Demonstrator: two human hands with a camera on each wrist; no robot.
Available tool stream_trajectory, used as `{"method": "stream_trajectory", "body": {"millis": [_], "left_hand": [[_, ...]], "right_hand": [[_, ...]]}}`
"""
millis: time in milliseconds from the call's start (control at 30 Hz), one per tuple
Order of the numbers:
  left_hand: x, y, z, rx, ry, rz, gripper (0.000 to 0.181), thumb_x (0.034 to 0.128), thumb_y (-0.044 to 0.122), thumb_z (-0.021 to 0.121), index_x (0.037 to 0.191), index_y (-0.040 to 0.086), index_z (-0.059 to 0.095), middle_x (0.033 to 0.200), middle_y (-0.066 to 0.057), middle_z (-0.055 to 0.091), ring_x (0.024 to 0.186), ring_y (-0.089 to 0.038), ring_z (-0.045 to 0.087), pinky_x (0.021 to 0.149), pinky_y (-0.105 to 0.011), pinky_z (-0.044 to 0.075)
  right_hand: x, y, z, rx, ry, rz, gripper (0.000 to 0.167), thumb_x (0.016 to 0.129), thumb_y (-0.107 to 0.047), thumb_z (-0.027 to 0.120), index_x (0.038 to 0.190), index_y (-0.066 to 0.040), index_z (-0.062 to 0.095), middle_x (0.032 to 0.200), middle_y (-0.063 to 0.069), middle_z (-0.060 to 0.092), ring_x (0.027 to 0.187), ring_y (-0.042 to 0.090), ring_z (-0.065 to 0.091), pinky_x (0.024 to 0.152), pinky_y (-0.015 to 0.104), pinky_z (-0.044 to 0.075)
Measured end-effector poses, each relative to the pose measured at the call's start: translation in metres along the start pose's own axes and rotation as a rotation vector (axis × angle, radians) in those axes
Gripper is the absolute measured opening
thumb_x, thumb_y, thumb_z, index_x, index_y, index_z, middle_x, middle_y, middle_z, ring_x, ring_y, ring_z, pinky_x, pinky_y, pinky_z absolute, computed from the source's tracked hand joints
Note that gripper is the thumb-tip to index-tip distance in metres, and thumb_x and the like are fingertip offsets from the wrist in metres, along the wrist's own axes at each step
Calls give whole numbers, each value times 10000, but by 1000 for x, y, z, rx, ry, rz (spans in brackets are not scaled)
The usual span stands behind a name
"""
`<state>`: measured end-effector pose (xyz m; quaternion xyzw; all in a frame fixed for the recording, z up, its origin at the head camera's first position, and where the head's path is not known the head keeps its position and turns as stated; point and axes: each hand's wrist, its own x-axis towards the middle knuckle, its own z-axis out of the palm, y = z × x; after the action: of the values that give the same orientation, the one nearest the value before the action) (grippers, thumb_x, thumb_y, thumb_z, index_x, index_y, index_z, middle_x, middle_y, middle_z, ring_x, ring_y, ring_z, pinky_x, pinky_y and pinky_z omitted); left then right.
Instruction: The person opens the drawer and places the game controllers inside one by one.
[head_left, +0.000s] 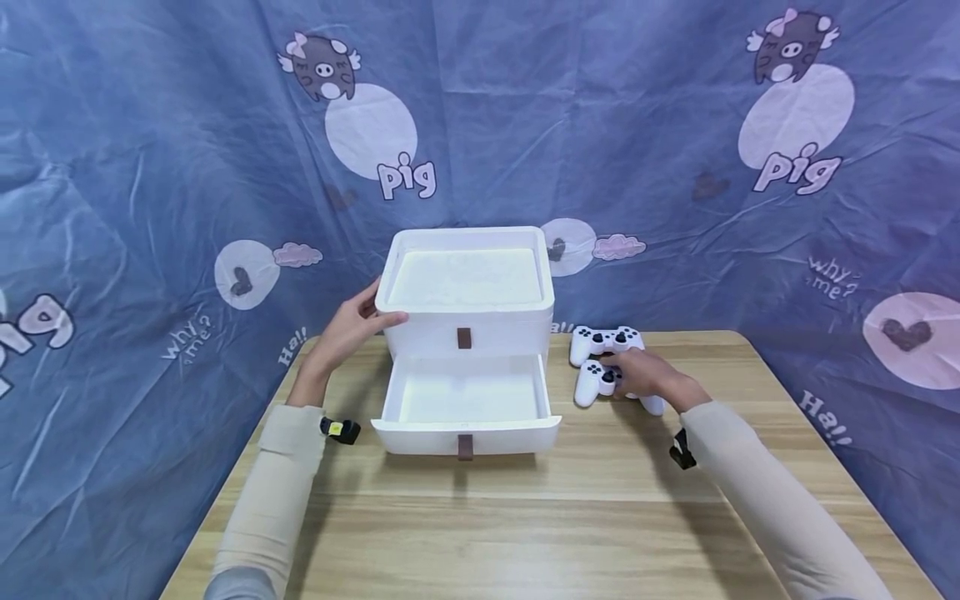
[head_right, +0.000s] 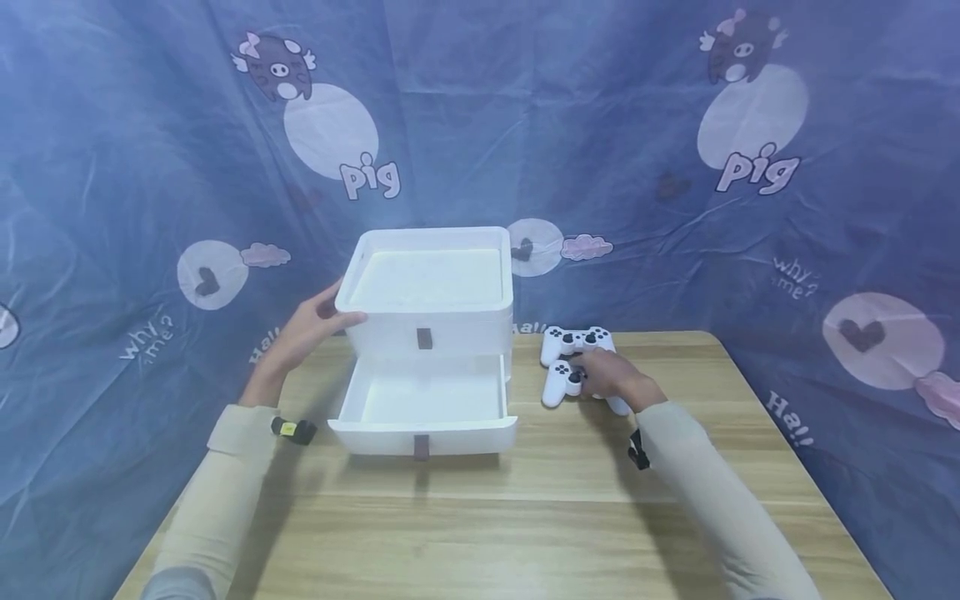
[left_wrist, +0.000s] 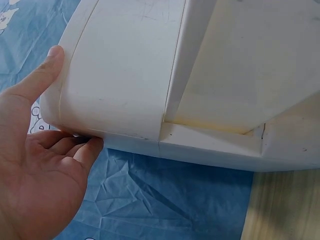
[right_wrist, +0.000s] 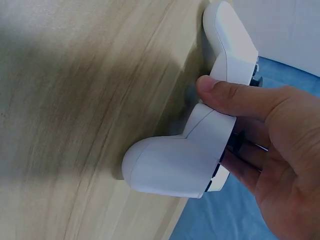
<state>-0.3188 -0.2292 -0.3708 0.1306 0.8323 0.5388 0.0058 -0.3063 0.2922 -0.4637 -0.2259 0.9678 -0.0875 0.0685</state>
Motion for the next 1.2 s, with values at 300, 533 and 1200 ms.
{"method": "stream_trajectory", "body": {"millis": [300,533,1200], "left_hand": [[2,-2,-1,-15,-10,3,939,936,428,836,1692,326,288,1683,-79,441,1493,-276,512,1196,-508,459],[-2,0,-2,-9,-7,6,934,943,415,831,1693,332,280,1694,-78,423,1511,-279,490,1204,-510,450],[-2,1,1,-14,-5,10,930,943,416,831,1689,352,280,1690,-74,429,1504,-271,496,1203,-509,451]], "right_hand": [[1,0,-14,14,36,-71,643,722,-92,900,1322,56,721,1103,205,776,832,234,658,715,409,527],[1,-9,-34,-11,72,-69,656,685,-113,910,1302,35,742,1047,252,775,801,240,618,672,403,517],[-25,-53,-114,-101,39,-69,638,705,-300,962,1272,-61,792,1081,151,812,754,156,670,650,412,547]]}}
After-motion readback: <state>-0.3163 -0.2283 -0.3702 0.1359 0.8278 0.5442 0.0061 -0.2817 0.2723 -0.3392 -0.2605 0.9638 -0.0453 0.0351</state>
